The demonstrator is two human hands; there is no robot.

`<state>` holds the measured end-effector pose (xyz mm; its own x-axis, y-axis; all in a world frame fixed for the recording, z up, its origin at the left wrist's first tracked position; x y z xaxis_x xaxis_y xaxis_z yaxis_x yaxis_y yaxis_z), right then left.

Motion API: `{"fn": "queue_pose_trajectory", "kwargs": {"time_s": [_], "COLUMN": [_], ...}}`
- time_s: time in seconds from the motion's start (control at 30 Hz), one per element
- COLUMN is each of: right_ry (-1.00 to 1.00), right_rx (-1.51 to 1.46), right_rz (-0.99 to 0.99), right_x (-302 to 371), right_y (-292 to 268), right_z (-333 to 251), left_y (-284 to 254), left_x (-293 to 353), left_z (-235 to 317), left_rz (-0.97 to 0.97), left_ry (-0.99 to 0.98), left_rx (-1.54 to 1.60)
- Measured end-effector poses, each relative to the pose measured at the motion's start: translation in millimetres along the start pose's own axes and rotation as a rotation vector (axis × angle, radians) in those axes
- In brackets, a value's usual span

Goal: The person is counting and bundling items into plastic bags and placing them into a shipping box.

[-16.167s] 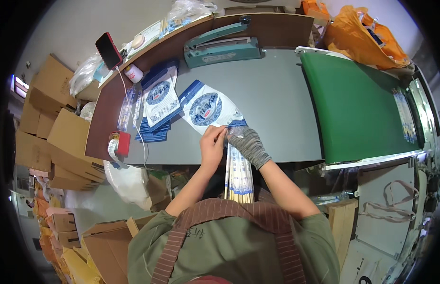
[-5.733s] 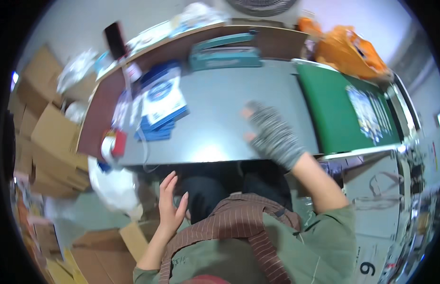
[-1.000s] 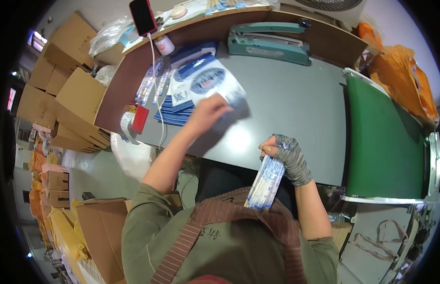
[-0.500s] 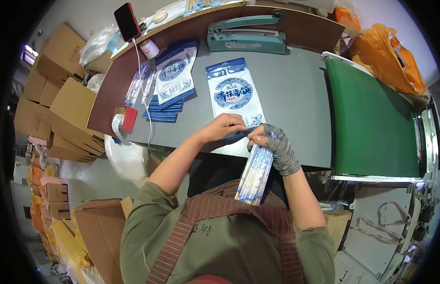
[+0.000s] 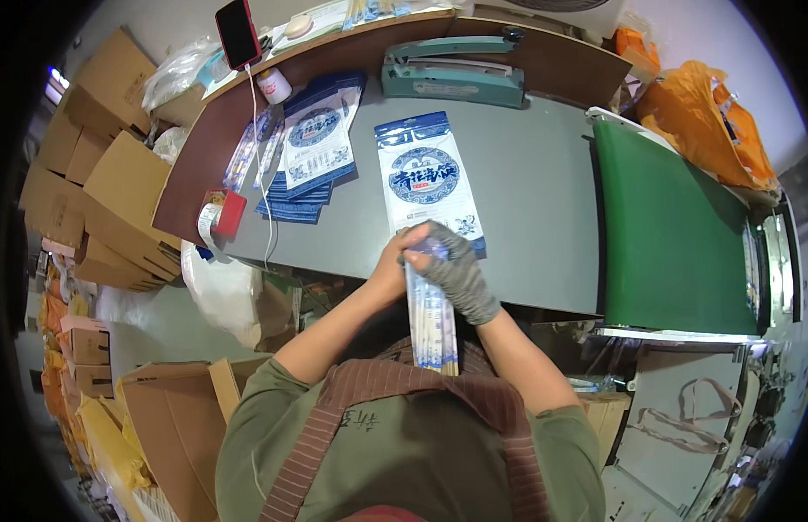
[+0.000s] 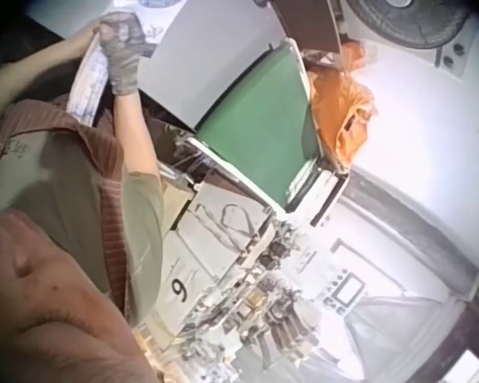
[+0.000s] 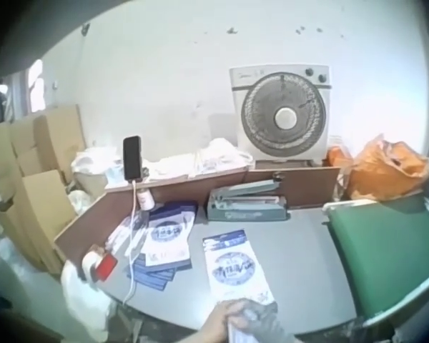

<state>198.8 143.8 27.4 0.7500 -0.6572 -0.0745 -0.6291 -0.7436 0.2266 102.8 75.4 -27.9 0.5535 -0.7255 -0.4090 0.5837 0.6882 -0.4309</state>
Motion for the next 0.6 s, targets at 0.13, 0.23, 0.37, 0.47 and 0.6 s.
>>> {"fn": "queue_pose_trajectory", "kwargs": {"time_s": [0.13,0.23,0.37,0.47,0.6], "right_ry": [0.001,-0.552,-0.502,-0.186,-0.036], "right_rx": [0.216,0.783,0.944,0.663,0.28], "right_rz": [0.106,0.158,0.024,0.239,0.1], "right_x": [-11,-16,-23,-2,64], "right_y": [-17,-18,-12,-29,-38], "right_z": [38,61,63,53,40], "left_y": [2,-6,-6,-9,-9], "left_x": [-17,-21,-20,-11,14], "left_z": [-29,-20,-4,32,60], "left_rz": [-0.056,-0.069,0.108,0.275,0.142], "left_ry": [0.054,-0.006,0.012,0.061,0.402], "left_rx": [-0.012,-0.182,-0.034,0.013,-0.016]}}
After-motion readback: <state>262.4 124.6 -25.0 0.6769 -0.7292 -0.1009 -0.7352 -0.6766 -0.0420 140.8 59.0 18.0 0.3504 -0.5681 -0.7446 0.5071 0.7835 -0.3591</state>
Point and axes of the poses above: each hand's wrist, its own x-axis away from the middle knuckle, its own y-axis out of the palm, z = x × y, the point moved 5 cm from there along -x, towards the middle knuckle, and after that the axes turned 14 degrees about z, right-handed, at the moved point
